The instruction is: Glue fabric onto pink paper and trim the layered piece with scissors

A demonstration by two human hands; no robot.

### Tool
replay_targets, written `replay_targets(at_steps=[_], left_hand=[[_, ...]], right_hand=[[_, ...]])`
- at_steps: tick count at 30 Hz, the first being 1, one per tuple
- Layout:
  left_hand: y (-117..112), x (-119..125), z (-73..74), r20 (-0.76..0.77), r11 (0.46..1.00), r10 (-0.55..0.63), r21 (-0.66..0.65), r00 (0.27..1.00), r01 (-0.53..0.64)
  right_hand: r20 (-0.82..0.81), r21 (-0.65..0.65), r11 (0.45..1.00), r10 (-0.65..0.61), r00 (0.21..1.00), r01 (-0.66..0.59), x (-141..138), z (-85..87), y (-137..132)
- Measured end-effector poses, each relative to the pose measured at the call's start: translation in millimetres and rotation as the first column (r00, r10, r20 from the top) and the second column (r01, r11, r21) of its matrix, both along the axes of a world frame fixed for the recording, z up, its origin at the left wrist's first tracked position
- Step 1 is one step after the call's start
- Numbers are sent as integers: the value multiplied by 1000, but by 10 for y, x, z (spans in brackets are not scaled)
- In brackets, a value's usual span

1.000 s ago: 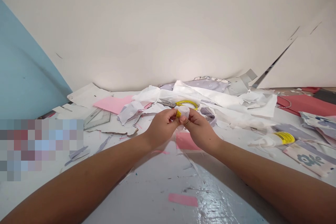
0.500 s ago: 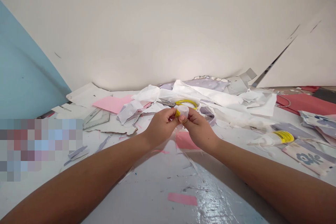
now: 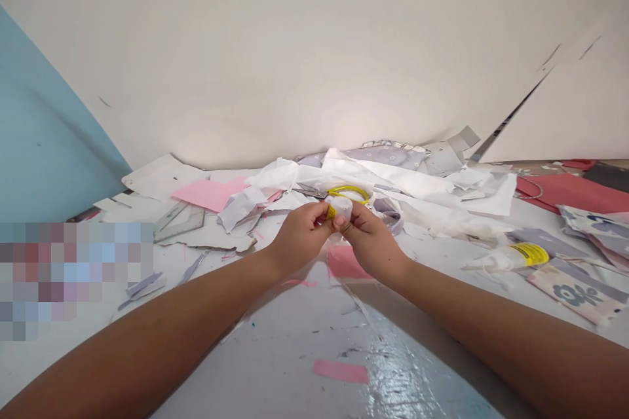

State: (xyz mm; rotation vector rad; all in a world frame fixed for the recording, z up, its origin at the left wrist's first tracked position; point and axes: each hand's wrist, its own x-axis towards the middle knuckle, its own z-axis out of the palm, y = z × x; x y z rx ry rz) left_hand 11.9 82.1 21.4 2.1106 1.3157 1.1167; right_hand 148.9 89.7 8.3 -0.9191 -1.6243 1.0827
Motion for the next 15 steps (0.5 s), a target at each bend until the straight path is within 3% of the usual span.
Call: replay_targets(at_steps=[6,15], left_hand=[[-66,5,27,0,999,-6,-38,1000,5],[-83,7,26,4,998,-7,-60,1000,7]], right_hand=[[-53,22,997,79,995,-78,9,-18,-45],[-21,3,998,55,998,-55,4,11,-91]])
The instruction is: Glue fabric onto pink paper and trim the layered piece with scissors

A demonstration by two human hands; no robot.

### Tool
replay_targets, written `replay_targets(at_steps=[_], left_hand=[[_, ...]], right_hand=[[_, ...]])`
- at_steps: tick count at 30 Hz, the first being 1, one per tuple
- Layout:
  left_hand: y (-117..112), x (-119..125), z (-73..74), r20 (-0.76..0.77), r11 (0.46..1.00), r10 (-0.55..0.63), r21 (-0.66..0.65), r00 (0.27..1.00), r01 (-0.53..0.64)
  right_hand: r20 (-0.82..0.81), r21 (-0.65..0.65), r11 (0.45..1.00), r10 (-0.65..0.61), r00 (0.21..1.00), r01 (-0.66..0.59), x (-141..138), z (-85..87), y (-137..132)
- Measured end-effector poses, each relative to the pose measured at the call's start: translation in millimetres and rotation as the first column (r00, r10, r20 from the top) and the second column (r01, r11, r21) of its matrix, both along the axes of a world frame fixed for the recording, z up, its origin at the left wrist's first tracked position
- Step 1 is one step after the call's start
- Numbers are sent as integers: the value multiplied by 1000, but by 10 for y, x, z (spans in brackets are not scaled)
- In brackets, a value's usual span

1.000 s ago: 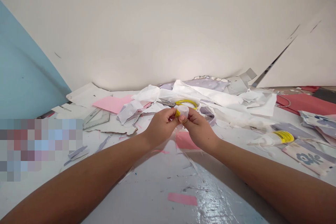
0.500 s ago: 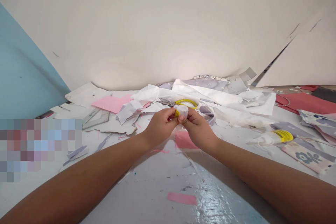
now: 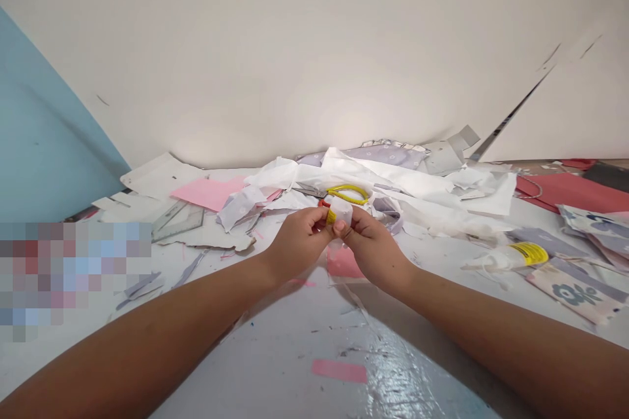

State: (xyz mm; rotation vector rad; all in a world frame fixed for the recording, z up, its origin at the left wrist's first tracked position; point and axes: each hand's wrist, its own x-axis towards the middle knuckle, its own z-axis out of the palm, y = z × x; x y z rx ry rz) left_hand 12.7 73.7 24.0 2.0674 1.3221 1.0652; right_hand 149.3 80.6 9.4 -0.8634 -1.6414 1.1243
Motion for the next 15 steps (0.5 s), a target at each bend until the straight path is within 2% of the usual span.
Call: replay_targets(at_steps=[6,15], left_hand=[[-10,-2,-6,-6,1000,-4,-12,1000,4],[-25,-9,-19,-24,1000,1,-14,1000,-1]], right_hand=[[9,-48,999,-18,1000,18,8,-2,-23],[-61,-133,991,7,998,-15,9,13,-48]])
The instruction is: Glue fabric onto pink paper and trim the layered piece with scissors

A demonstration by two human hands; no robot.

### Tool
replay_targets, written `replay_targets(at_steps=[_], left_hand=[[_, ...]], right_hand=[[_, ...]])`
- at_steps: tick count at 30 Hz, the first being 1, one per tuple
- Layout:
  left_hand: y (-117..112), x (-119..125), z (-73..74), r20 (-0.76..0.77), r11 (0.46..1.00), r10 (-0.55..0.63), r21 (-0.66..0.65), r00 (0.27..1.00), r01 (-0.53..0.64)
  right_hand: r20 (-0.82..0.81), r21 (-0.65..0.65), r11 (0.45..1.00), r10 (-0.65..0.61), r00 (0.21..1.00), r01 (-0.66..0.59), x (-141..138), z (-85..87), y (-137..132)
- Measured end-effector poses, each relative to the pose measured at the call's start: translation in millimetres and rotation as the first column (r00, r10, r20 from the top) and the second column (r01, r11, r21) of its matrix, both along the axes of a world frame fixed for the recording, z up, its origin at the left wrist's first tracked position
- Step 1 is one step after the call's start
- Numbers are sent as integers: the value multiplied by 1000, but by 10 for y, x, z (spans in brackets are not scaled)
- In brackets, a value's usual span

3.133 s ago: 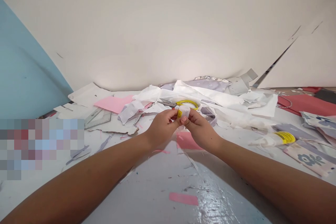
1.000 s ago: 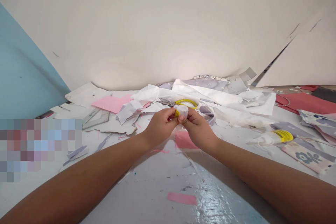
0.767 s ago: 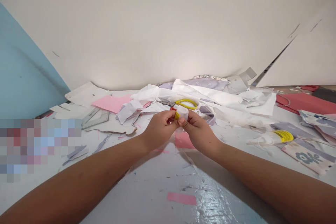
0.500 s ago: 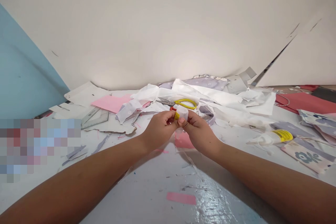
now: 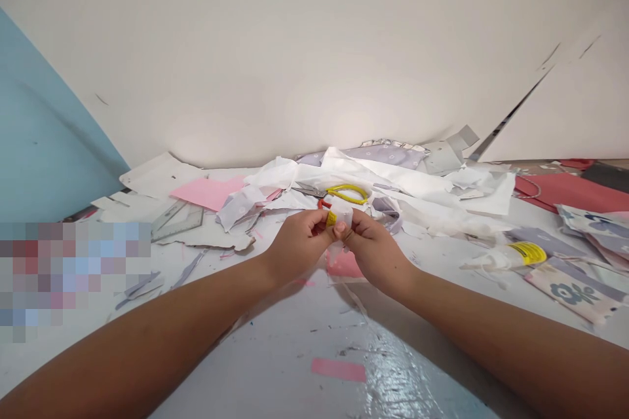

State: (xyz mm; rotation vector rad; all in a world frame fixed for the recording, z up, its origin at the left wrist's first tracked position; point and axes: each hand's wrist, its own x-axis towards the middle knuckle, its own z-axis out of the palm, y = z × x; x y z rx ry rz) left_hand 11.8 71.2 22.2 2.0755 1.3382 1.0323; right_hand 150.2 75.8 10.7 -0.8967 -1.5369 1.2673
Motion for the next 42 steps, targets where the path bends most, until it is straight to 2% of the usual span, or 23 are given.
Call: replay_targets(at_steps=[15,24,31,42], left_hand=[[-52,22,22,50,998,1,-61,999,2],[-50,44,10,113,992,-3,-125,994,17],[-32,95,-2,110,994,11,-111,994,1],[-14,140,-4,118,991,12,-137,993,4]], right_hand=[[2,-81,997,-4,1000,5,14,-1,-28],[3,-96,995,-2,1000,3,38,11,-34],[34,-50,998,-28,999,30,83,38,-23],[35,-78,996,-32,999,35,117,36,-15]])
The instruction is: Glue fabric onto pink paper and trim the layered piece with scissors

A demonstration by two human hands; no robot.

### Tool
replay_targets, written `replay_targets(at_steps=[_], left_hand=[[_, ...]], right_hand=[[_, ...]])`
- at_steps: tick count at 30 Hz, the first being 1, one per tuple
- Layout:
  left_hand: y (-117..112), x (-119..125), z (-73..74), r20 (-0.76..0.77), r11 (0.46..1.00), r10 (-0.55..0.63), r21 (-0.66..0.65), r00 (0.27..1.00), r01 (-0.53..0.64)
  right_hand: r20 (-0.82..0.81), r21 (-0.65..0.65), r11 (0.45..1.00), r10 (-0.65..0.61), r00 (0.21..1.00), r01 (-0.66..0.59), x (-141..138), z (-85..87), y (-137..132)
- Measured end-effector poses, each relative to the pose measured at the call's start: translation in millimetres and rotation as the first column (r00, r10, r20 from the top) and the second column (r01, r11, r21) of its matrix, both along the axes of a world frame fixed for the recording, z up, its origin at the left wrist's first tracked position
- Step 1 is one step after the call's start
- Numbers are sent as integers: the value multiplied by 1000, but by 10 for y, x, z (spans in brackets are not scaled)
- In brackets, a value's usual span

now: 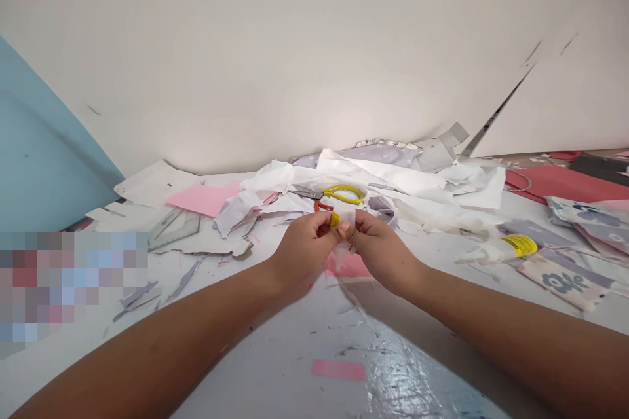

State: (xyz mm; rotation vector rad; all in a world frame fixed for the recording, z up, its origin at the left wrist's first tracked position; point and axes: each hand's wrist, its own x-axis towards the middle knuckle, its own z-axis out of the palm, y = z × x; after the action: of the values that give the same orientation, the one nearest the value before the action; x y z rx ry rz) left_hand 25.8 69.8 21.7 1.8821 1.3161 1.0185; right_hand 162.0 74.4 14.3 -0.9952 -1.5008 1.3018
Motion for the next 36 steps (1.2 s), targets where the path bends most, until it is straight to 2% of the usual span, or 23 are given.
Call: replay_targets(at_steps=[18,24,36], left_hand=[[29,164,-19,-23,998,-49,24,999,50],[53,233,15,-78,997,-60,52,995,64],[68,366,34,-124,996,-54,68,991,63]], right_hand=[[65,15,998,-62,996,61,206,-76,-4],[-4,30,999,-13,1000,13,277,-31,-16],[-36,25,999,-41,999,42,390,-2,-44]])
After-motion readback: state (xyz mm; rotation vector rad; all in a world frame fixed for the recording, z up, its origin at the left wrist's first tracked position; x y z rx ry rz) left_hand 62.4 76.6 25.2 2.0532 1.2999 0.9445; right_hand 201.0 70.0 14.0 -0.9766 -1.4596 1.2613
